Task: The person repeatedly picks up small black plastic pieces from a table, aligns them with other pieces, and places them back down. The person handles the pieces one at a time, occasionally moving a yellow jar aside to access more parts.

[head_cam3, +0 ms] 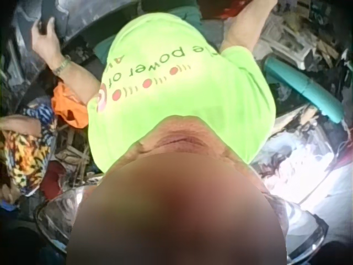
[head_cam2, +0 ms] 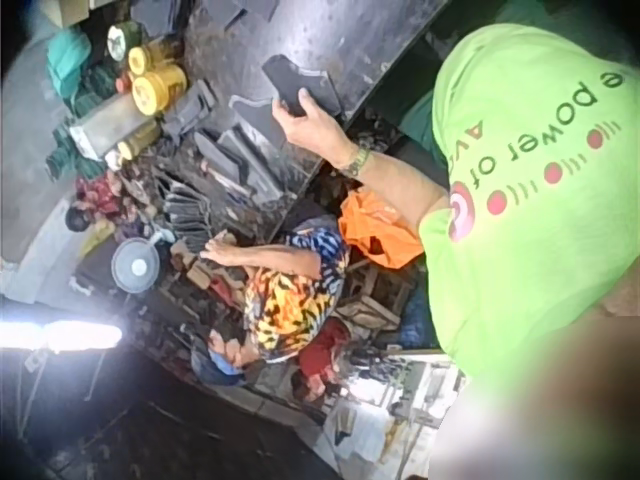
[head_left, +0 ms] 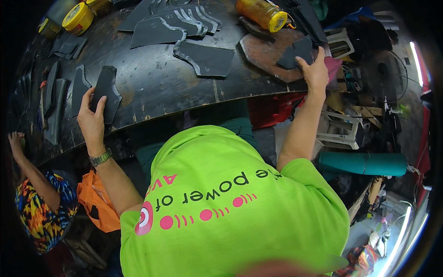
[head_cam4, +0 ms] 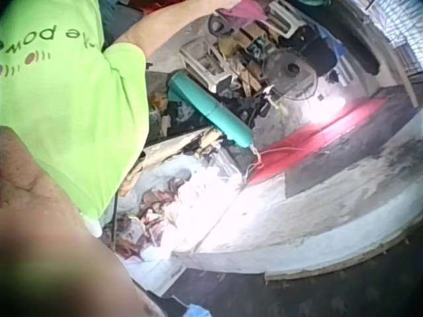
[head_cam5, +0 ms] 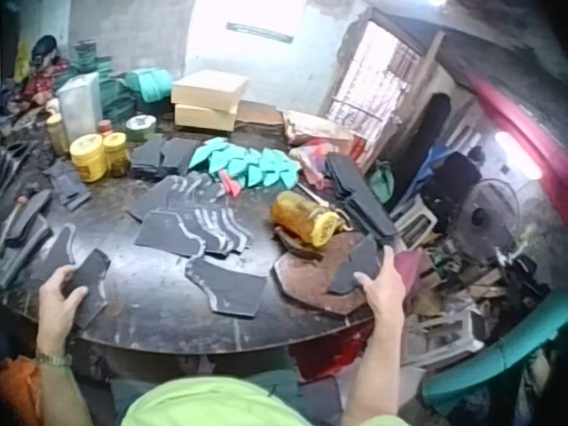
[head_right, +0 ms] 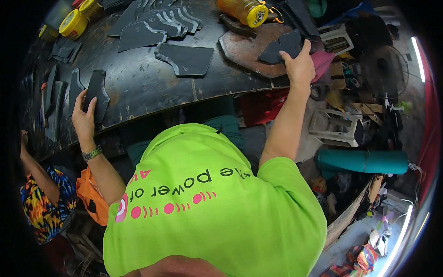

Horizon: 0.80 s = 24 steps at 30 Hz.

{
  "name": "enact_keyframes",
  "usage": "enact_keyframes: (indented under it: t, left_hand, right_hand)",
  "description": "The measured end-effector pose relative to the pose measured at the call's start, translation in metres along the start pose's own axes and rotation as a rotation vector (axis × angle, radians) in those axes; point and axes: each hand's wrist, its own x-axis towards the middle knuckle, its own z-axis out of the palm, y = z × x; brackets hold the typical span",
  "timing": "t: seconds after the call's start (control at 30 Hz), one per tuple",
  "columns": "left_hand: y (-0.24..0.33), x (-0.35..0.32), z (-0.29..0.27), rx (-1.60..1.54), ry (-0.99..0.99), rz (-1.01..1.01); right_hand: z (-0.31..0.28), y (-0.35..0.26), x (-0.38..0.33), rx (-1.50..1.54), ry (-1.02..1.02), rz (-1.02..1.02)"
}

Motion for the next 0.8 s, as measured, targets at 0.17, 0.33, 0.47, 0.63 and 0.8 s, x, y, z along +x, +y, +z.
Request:
enact_keyframes:
  t: [0.17,0.33,0.47,0.63,0.8]
  left_hand:
    - [0.003,-0.001,0.0,0.103,0.004,0.001]
    - [-0.004,-0.001,0.006,0.046,0.028,0.026]
    - [-0.006,-0.001,0.009,0.025,0.049,0.035]
    - [-0.004,-0.004,0.011,0.027,0.09,0.067]
    - [-0.005,-0.01,0.014,-0.098,0.151,0.167]
  right_hand:
    - [0.013,0.0,-0.001,0.004,-0.052,0.031]
    - [0.013,-0.004,0.001,0.037,-0.033,0.031]
    - [0.026,-0.002,0.002,0.061,0.122,0.018]
    - [0.049,0.011,0.008,0.314,0.217,0.106]
    - [0.068,0.024,0.024,1.209,0.486,-0.012]
